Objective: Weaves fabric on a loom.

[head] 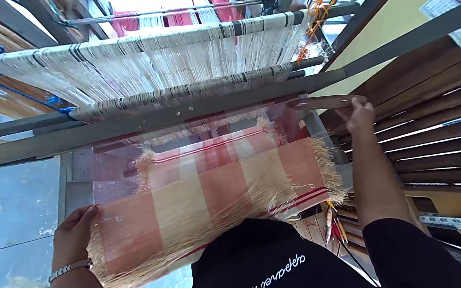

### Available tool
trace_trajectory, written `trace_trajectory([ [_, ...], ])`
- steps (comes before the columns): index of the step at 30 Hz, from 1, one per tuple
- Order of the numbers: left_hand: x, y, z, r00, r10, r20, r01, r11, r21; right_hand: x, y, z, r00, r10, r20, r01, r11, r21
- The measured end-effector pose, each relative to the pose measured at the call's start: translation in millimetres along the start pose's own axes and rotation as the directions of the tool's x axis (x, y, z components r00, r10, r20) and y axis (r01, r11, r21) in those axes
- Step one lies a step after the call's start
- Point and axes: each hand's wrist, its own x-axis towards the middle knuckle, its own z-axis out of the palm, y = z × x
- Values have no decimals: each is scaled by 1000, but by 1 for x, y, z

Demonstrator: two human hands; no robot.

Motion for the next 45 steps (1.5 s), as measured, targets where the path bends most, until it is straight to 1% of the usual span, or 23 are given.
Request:
trace_trajectory([
  [3, -1, 2, 2, 1000, -20, -9, 20, 1000, -18, -25, -32, -52, 986, -154, -63, 139, 971, -195],
  [6, -2, 5, 1, 999, -42, 15, 42, 999, -26, -61, -56, -83, 953, -299, -57, 248, 871, -424],
  [8, -1, 7, 2, 998, -59, 10, 59, 997, -43, -92, -67, -84, 927, -374, 20, 314, 750, -582],
  [9, -1, 8, 3, 998, -69, 7, 69, 997, -46, -107, -69, -81, 910, -406, 79, 351, 656, -669],
  [11, -2, 11, 7, 997, -82, 9, 82, 996, -41, -136, -67, -65, 901, -372, 224, 391, 469, -792],
  [14, -5, 13, 11, 995, -98, -15, 98, 995, -15, -148, -28, -34, 901, -180, 395, 432, 285, -856],
  [18, -5, 15, 9, 997, -72, -39, 76, 990, 118, -120, 48, -33, 859, -68, 507, 509, 201, -837],
  [20, -9, 17, 1, 998, 20, -59, -2, 957, 289, -113, 33, -37, 852, -77, 518, 524, 150, -838],
  [22, -22, 19, -8, 978, 171, -123, -106, 903, 416, -126, -22, -26, 836, -162, 524, 542, 92, -836],
  [23, -34, 24, -7, 952, 251, -173, -154, 887, 436, -138, -52, -20, 804, -250, 539, 570, 69, -818],
  [25, -65, 37, 9, 876, 414, -249, -285, 859, 424, -173, -112, -3, 715, -422, 558, 639, 70, -766],
  [27, -104, 60, 37, 812, 534, -236, -447, 829, 337, -230, -150, 22, 594, -555, 582, 757, 140, -639],
  [28, -126, 74, 54, 793, 573, -207, -517, 813, 267, -260, -157, 36, 520, -591, 617, 826, 166, -538],
  [30, -169, 95, 89, 740, 656, -150, -645, 755, 119, -310, -146, 66, 315, -642, 699, 949, 203, -241],
  [31, -187, 104, 105, 700, 697, -154, -695, 715, 76, -333, -134, 83, 226, -641, 734, 963, 261, -68],
  [33, -211, 109, 129, 660, 721, -209, -727, 684, 63, -369, -114, 120, 87, -569, 818, 861, 456, 226],
  [35, -216, 91, 135, 707, 662, -251, -668, 741, 73, -369, -100, 169, -104, -416, 903, 709, 605, 361],
  [36, -217, 78, 129, 750, 623, -225, -622, 779, 83, -352, -93, 198, -153, -321, 934, 724, 607, 327],
  [37, -219, 66, 119, 781, 593, -196, -587, 804, 95, -326, -84, 227, -119, -244, 962, 816, 528, 235],
  [38, -225, 56, 107, 800, 574, -175, -562, 819, 114, -297, -71, 253, -9, -205, 979, 912, 400, 92],
  [40, -244, 36, 87, 825, 543, -154, -522, 838, 157, -240, -37, 285, 231, -137, 963, 958, 202, -201],
  [42, -268, 16, 75, 864, 483, -143, -460, 872, 167, -221, -9, 287, 360, -161, 919, 930, 145, -339],
  [45, -301, -18, 70, 928, 339, -157, -318, 937, 145, -258, 7, 258, 437, -174, 882, 897, 161, -412],
])
